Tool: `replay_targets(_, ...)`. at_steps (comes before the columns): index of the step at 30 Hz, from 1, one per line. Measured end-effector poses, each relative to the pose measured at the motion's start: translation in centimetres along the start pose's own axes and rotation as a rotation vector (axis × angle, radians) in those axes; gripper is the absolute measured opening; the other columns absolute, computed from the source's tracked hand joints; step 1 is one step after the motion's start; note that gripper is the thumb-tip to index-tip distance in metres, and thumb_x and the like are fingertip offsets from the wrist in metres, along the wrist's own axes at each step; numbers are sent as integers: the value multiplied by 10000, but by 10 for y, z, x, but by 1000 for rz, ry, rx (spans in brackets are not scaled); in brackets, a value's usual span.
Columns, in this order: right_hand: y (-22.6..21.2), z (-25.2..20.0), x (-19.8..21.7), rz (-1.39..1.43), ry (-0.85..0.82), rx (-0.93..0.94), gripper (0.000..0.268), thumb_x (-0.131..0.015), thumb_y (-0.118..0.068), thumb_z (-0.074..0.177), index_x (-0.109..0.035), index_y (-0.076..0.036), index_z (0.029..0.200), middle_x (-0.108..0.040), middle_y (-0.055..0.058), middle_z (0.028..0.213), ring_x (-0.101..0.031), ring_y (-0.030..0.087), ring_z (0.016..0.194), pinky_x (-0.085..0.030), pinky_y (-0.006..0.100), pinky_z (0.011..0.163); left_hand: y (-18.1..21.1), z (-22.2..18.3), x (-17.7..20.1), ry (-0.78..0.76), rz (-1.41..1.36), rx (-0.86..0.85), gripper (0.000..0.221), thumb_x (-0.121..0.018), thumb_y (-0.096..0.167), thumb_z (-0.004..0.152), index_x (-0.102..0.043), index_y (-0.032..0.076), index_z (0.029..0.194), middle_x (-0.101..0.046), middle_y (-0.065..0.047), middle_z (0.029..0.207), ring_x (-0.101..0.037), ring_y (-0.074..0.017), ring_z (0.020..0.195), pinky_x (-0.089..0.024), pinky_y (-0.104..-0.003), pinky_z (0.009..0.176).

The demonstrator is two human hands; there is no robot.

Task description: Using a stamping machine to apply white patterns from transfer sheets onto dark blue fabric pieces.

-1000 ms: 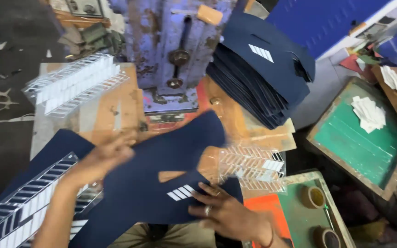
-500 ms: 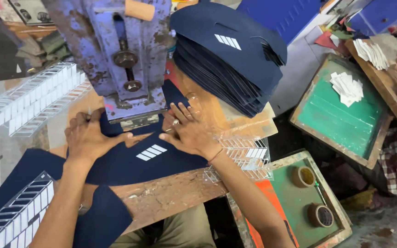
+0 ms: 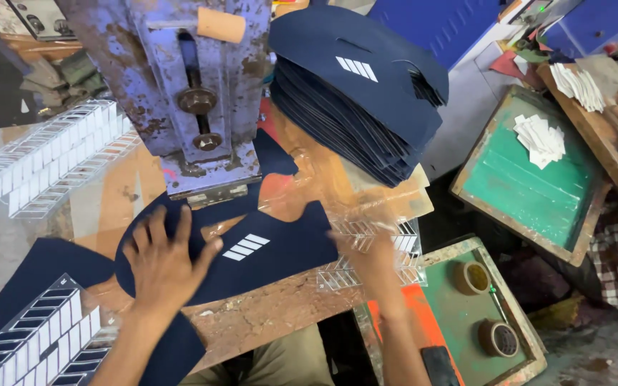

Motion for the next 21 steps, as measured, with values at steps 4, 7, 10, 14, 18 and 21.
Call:
replay_targets(4,169,-53,68,251,283,-247,457,-848,-244,869,-698,120,1102,-716,120,841,-587,104,686,-487,290,576,9,-29,3,-118,-163,-137,828,-622,654,793,-565,131,1433,-434,-225,1511,-383,-454,1363,-334,-610,1064)
replay_targets(7,85,-67,132,208,348,-272,213,-661,-171,1006,-758,19,1003,-750,63,821,-674,103,636,-547,279,590,12,-25,3,-130,-183,-194,887,-642,648,742,-518,121,1445,-400,-247,1527,-362,-476,1364,-324,-611,1058)
replay_targets(10,-76,-64,180,71,260,-25,108,-676,-63,940,-744,-20,1011,-751,94,865,-703,163,738,-560,302,664,13,-40,4,-72,-201,-238,882,-619,624,789,-464,93,1477,-384,-267,1540,-331,-495,1406,-283,-632,1124)
replay_targets(14,-209,-66,143,185,-153,562,159,-693,-17,846,-748,-75,984,-793,78,1015,-779,202,893,-626,260,719,14,-49,10,25,-198,-229,861,-597,588,849,-431,79,1523,-364,-284,1563,-285,-504,1453,-231,-648,1160)
replay_targets(18,-307,-40,81,607,-204,541,221,-718,-63,955,-746,-19,1169,-776,72,961,-718,105,803,-578,265,676,-2,-64,-4,59,-145,-215,803,-611,565,908,-435,94,1534,-359,-265,1590,-302,-462,1481,-251,-583,1189)
replay_targets(21,-300,-14,-44,864,-405,449,240,-664,-73,1030,-710,32,1241,-754,88,1026,-674,81,829,-590,260,683,-7,-75,-32,75,-144,-226,768,-616,563,965,-448,78,1537,-341,-282,1610,-316,-455,1497,-273,-551,1183)
Point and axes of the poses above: each hand's wrist, its own z-axis towards the middle knuckle, its own x-axis out of the back of the hand, y = z × x, the point moved 8 cm from there along z, towards the middle knuckle
